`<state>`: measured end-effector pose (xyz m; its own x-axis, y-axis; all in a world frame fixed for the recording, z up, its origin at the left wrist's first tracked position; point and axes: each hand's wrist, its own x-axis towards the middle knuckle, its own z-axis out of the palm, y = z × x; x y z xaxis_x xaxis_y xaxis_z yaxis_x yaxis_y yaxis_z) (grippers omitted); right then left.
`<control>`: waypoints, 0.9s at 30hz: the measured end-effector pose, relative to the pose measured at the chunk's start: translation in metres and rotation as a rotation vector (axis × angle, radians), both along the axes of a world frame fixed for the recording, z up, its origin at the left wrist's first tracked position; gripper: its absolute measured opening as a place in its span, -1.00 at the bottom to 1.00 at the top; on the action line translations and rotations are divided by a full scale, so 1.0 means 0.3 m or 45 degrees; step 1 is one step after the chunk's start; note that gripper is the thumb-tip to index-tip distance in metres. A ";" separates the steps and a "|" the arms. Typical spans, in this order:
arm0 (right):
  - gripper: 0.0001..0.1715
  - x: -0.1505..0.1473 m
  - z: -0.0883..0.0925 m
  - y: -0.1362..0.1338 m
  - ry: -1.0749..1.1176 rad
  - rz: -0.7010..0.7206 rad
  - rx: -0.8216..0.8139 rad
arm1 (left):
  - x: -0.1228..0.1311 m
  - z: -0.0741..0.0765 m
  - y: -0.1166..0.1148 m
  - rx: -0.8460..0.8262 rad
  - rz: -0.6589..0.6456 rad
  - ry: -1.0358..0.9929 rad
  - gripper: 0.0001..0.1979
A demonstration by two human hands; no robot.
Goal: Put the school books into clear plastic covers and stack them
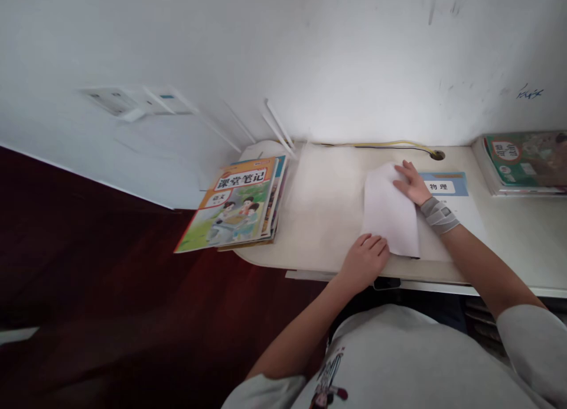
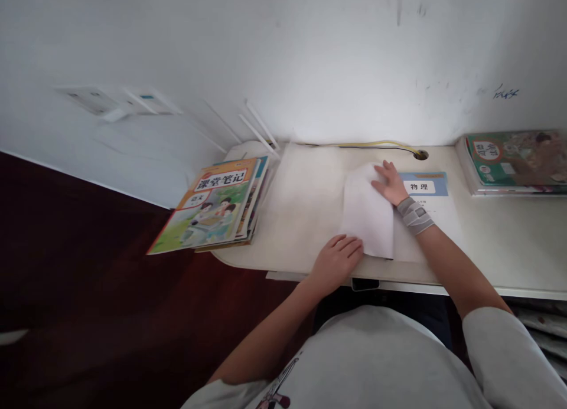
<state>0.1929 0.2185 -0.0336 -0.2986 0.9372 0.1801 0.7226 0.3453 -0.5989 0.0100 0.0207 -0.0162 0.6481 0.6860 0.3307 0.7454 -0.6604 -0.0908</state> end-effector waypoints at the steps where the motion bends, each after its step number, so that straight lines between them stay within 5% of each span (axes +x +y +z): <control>1: -0.31 -0.005 0.001 -0.006 -0.070 0.020 0.008 | 0.000 -0.004 -0.005 0.009 -0.022 0.031 -0.81; 14: -0.40 -0.009 0.001 -0.029 -0.246 0.420 0.076 | -0.018 0.029 -0.042 -0.011 0.015 0.099 -0.87; 22: -0.31 -0.024 -0.003 -0.042 -0.274 0.283 0.142 | 0.005 0.028 -0.034 -0.082 -0.060 0.133 -0.88; 27: -0.34 -0.034 0.000 -0.056 -0.370 0.427 0.156 | -0.039 0.030 -0.040 -0.107 0.012 0.119 -0.89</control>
